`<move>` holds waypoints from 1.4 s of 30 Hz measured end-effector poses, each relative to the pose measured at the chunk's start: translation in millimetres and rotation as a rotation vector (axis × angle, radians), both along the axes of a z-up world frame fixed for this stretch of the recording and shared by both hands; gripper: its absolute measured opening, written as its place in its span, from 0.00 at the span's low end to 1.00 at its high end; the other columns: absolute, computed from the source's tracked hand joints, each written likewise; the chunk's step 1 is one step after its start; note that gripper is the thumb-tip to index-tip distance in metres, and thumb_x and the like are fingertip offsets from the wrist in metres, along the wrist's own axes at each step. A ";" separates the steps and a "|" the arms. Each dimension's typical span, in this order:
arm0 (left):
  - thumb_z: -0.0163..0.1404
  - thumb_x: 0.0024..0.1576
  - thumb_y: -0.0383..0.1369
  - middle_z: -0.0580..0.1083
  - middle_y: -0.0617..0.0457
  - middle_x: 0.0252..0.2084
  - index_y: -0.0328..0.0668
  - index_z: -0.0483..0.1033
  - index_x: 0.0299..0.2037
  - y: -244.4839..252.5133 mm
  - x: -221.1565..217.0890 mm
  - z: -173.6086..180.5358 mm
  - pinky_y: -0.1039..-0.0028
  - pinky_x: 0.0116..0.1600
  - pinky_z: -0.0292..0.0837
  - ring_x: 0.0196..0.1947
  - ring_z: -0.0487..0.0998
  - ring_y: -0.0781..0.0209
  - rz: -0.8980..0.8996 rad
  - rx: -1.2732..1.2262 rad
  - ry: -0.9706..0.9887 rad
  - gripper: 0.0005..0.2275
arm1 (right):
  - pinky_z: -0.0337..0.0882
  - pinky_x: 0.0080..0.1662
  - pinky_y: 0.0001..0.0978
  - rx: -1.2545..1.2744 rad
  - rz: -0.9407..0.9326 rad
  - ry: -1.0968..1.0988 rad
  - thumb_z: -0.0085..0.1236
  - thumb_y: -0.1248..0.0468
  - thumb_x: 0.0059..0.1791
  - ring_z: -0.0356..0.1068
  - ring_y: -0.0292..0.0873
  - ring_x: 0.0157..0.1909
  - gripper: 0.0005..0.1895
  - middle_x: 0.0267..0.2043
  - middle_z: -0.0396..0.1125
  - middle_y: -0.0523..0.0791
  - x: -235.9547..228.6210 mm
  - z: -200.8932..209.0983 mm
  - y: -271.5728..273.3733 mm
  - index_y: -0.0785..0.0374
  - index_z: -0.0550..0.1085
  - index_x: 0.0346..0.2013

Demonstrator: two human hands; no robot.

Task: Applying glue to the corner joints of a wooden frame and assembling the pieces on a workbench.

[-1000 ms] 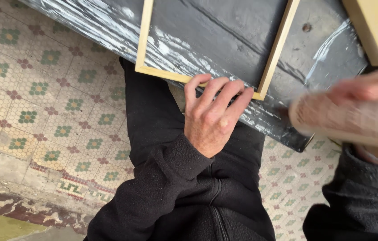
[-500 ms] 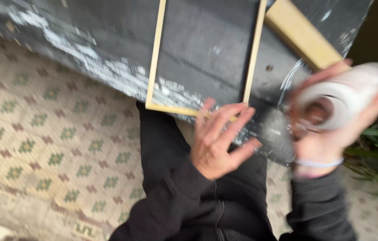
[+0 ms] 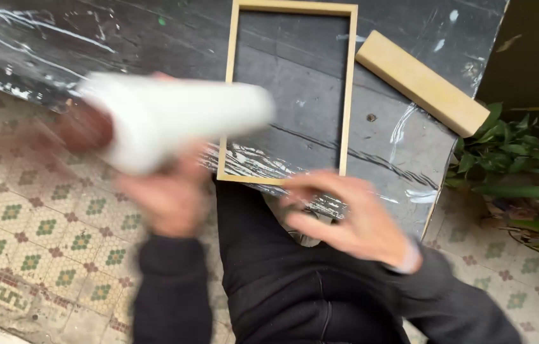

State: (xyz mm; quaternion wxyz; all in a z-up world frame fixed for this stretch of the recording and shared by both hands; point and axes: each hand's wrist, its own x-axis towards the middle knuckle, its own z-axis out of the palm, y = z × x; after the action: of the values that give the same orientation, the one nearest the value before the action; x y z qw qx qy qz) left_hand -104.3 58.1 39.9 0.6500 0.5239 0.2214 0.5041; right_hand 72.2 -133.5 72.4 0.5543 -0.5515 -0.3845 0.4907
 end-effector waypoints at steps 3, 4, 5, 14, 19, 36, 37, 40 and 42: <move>0.65 0.67 0.28 0.71 0.44 0.66 0.30 0.62 0.70 72.5 -40.4 -25.3 0.65 0.70 0.72 0.63 0.73 0.56 0.182 0.335 0.403 0.27 | 0.74 0.52 0.33 -0.048 -0.011 -0.725 0.68 0.52 0.46 0.74 0.37 0.48 0.22 0.48 0.74 0.40 31.7 -10.1 -40.1 0.57 0.78 0.51; 0.67 0.67 0.29 0.73 0.44 0.63 0.29 0.64 0.69 94.1 -54.2 -41.0 0.68 0.64 0.75 0.59 0.75 0.57 0.236 0.400 0.540 0.27 | 0.73 0.52 0.34 -0.139 -0.060 -0.772 0.70 0.55 0.44 0.73 0.37 0.48 0.23 0.47 0.73 0.39 41.4 -17.9 -55.6 0.57 0.78 0.51; 0.67 0.67 0.29 0.73 0.44 0.63 0.29 0.64 0.69 102.4 -58.0 -47.1 0.68 0.64 0.75 0.59 0.75 0.57 0.231 0.391 0.547 0.27 | 0.73 0.52 0.34 -0.149 -0.056 -0.767 0.70 0.55 0.44 0.73 0.37 0.48 0.23 0.47 0.73 0.39 43.8 -22.5 -54.6 0.57 0.78 0.51; 0.59 0.65 0.27 0.70 0.47 0.60 0.33 0.63 0.74 142.3 -64.5 -84.3 0.69 0.58 0.74 0.58 0.72 0.60 0.170 0.428 0.654 0.28 | 0.69 0.48 0.42 -0.073 0.215 -1.101 0.70 0.49 0.40 0.64 0.48 0.46 0.34 0.47 0.68 0.45 48.4 -33.6 -44.1 0.55 0.75 0.59; 0.60 0.68 0.26 0.56 0.38 0.74 0.33 0.46 0.75 120.7 -76.7 -105.5 0.61 0.72 0.74 0.73 0.66 0.47 0.335 0.661 0.680 0.34 | 0.67 0.50 0.41 -0.051 0.254 -1.205 0.68 0.46 0.41 0.65 0.47 0.46 0.34 0.47 0.69 0.43 50.1 -41.0 -50.4 0.56 0.75 0.58; 0.56 0.59 0.23 0.76 0.55 0.54 0.41 0.81 0.54 -113.6 22.5 -51.2 0.57 0.65 0.67 0.55 0.76 0.59 -0.116 0.923 0.941 0.13 | 0.61 0.52 0.42 0.023 0.312 -1.268 0.66 0.43 0.44 0.70 0.42 0.55 0.34 0.55 0.72 0.42 60.0 -40.6 -58.5 0.58 0.76 0.59; 0.56 0.59 0.23 0.76 0.55 0.54 0.41 0.81 0.54 -114.6 22.3 -50.0 0.57 0.65 0.67 0.55 0.76 0.58 -0.117 0.912 0.942 0.13 | 0.61 0.52 0.43 0.028 0.328 -1.268 0.66 0.44 0.44 0.70 0.42 0.55 0.33 0.56 0.72 0.42 60.4 -39.0 -60.2 0.58 0.76 0.58; 0.56 0.57 0.23 0.77 0.56 0.53 0.42 0.81 0.53 -113.6 23.7 -42.6 0.58 0.64 0.67 0.54 0.76 0.58 -0.124 0.897 0.960 0.14 | 0.61 0.55 0.45 0.071 0.332 -1.278 0.67 0.44 0.44 0.70 0.43 0.56 0.30 0.58 0.71 0.43 64.8 -31.8 -63.5 0.59 0.77 0.53; 0.55 0.58 0.25 0.77 0.56 0.51 0.42 0.81 0.51 -105.3 25.9 -37.5 0.59 0.62 0.68 0.53 0.76 0.58 -0.146 0.877 0.962 0.12 | 0.61 0.55 0.43 0.091 0.302 -1.242 0.67 0.44 0.43 0.70 0.43 0.57 0.26 0.59 0.71 0.43 71.4 -32.1 -73.9 0.57 0.77 0.48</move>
State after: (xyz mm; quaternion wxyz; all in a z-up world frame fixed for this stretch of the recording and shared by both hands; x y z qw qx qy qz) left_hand -78.4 -47.2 2.3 0.2367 0.9211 0.2254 0.2116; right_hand 143.6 -207.4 40.4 0.1759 -0.6486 -0.7280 0.1355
